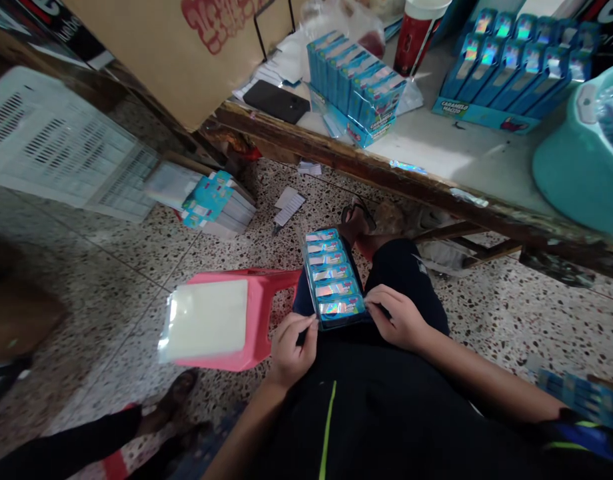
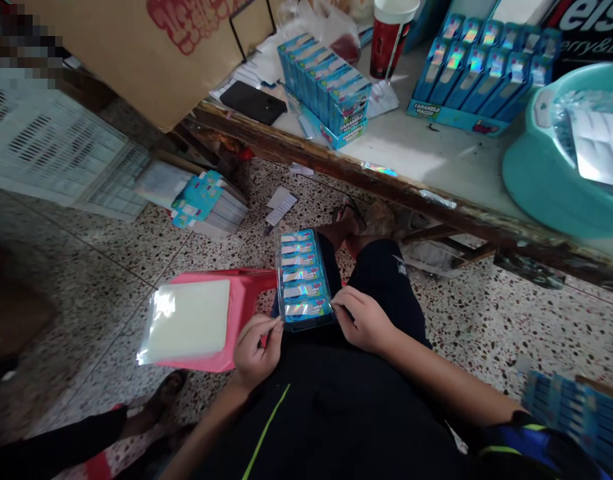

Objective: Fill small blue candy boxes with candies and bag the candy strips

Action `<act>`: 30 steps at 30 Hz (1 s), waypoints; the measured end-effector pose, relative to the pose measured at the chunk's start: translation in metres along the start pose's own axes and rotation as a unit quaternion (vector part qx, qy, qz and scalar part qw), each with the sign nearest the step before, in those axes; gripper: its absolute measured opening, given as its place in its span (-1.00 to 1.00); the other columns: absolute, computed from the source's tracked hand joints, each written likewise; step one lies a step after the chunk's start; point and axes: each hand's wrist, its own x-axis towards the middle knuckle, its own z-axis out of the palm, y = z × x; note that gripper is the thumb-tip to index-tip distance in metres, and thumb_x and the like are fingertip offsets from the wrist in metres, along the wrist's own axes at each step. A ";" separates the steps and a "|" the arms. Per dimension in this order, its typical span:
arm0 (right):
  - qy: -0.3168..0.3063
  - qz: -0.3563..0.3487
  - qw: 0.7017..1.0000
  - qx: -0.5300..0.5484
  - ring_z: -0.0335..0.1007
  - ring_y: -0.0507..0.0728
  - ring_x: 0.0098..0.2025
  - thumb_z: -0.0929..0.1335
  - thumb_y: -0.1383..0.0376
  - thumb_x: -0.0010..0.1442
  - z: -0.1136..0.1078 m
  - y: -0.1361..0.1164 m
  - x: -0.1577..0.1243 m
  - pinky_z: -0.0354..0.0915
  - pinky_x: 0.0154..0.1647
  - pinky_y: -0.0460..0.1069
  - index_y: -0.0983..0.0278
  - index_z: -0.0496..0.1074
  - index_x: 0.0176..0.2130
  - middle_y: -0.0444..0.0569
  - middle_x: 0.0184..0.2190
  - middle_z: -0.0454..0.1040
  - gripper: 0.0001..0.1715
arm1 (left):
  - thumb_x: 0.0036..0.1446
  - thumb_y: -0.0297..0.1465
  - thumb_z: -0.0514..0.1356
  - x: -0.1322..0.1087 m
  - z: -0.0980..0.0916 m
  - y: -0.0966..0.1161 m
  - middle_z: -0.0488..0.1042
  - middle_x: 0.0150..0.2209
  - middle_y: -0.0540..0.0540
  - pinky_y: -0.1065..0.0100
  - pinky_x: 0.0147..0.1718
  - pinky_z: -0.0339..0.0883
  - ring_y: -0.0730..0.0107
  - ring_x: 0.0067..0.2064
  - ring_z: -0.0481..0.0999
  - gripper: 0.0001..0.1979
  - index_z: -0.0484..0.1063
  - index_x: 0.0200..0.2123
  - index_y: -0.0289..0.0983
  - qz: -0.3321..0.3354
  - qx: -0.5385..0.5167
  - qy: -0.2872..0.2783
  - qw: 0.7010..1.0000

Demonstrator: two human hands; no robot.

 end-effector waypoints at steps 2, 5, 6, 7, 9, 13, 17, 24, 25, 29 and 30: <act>-0.009 -0.002 1.000 -0.002 0.38 0.09 -0.26 0.25 0.48 0.34 -0.001 -0.001 -0.001 0.39 -0.25 -0.01 0.24 0.36 -0.15 0.00 -0.29 0.42 -0.83 | 0.16 -0.65 0.24 -0.007 -0.003 -0.006 0.54 -0.31 -0.10 0.38 -0.25 0.48 0.41 -0.28 0.53 -0.76 0.49 -0.12 -0.29 0.025 -0.004 -0.025 0.999; -0.024 -0.007 1.000 -0.006 0.37 0.09 -0.27 0.26 0.46 0.34 -0.004 -0.001 -0.004 0.37 -0.25 -0.01 0.25 0.37 -0.16 0.01 -0.29 0.42 -0.85 | 0.18 -0.59 0.23 -0.018 -0.008 -0.016 0.55 -0.31 -0.11 0.34 -0.24 0.48 0.36 -0.26 0.54 -0.78 0.51 -0.12 -0.26 0.038 -0.024 -0.071 0.996; -0.031 -0.009 0.999 -0.008 0.37 0.10 -0.27 0.26 0.45 0.34 -0.005 0.000 -0.005 0.36 -0.26 -0.01 0.26 0.38 -0.17 0.02 -0.30 0.43 -0.86 | 0.20 -0.54 0.22 -0.020 -0.007 -0.020 0.54 -0.33 -0.11 0.32 -0.23 0.48 0.34 -0.26 0.54 -0.84 0.51 -0.16 -0.25 0.027 -0.044 -0.072 0.996; -0.039 -0.011 0.999 -0.007 0.36 0.11 -0.28 0.27 0.43 0.33 -0.005 0.002 -0.006 0.35 -0.27 0.00 0.26 0.39 -0.19 0.02 -0.31 0.43 -0.88 | 0.25 -0.47 0.19 -0.020 -0.005 -0.023 0.54 -0.32 -0.12 0.28 -0.21 0.49 0.30 -0.24 0.55 -0.88 0.51 -0.18 -0.24 -0.003 -0.069 -0.057 0.996; -0.051 -0.005 0.998 0.019 0.35 0.10 -0.32 0.27 0.38 0.33 -0.004 0.010 -0.007 0.31 -0.31 0.00 0.25 0.40 -0.26 0.00 -0.36 0.43 -0.87 | 0.33 -0.32 0.11 -0.014 0.005 -0.030 0.56 -0.15 -0.19 0.16 -0.06 0.49 0.19 -0.07 0.57 -0.78 0.49 -0.07 -0.23 -0.114 -0.124 -0.009 0.986; 0.106 0.153 0.964 0.192 0.37 0.12 -0.32 0.31 0.16 0.32 0.015 0.036 0.013 0.31 -0.23 0.02 0.21 0.42 -0.38 -0.05 -0.41 0.44 -0.73 | 0.30 -0.10 0.14 0.010 0.041 -0.041 0.13 0.41 -0.24 -0.03 0.32 0.17 0.06 0.41 0.17 -0.32 0.05 0.40 -0.12 -0.302 -0.189 -0.058 0.933; 0.204 0.330 0.840 0.379 0.46 0.25 -0.06 0.38 -0.10 0.14 0.041 0.060 0.055 0.35 0.04 0.14 0.19 0.47 -0.20 0.00 -0.23 0.55 -0.55 | 0.14 -0.04 0.29 0.025 0.070 -0.050 0.03 0.45 -0.27 -0.16 0.39 -0.08 -0.07 0.46 0.02 -0.12 0.03 0.43 -0.13 -0.270 -0.127 -0.180 0.937; 0.130 0.346 0.788 0.492 0.51 0.31 0.04 0.51 -0.04 0.00 0.053 0.072 0.074 0.31 0.21 0.23 0.22 0.49 -0.07 0.03 -0.08 0.61 -0.41 | -0.03 0.10 0.37 0.033 0.070 -0.073 0.03 0.44 -0.30 -0.10 0.36 0.06 -0.13 0.44 0.06 0.18 -0.19 0.47 -0.14 -0.313 -0.280 -0.121 0.899; 0.125 0.346 0.796 0.480 0.52 0.31 0.03 0.51 -0.05 0.00 0.053 0.073 0.073 0.32 0.20 0.23 0.22 0.50 -0.06 0.03 -0.08 0.61 -0.41 | 0.01 0.16 0.30 0.038 0.069 -0.076 0.03 0.45 -0.27 -0.09 0.33 0.14 -0.11 0.43 0.11 0.15 -0.23 0.48 -0.10 -0.350 -0.341 -0.087 0.868; 0.091 0.339 0.833 0.428 0.49 0.33 0.09 0.52 -0.01 -0.01 0.055 0.074 0.076 0.31 0.22 0.26 0.20 0.50 0.02 0.03 0.01 0.57 -0.35 | 0.18 0.26 -0.03 0.075 0.071 -0.081 0.32 0.32 -0.26 -0.09 0.13 0.42 -0.12 0.28 0.38 -0.13 0.10 0.40 -0.12 -0.472 -0.475 -0.026 0.742; 0.088 0.331 0.845 0.411 0.46 0.34 0.12 0.53 0.01 -0.03 0.057 0.074 0.079 0.30 0.24 0.26 0.20 0.49 0.04 0.04 0.04 0.56 -0.33 | 0.18 0.25 -0.01 0.084 0.072 -0.081 0.43 0.23 -0.28 -0.10 0.09 0.46 -0.14 0.22 0.45 -0.16 0.23 0.33 -0.17 -0.478 -0.474 -0.042 0.739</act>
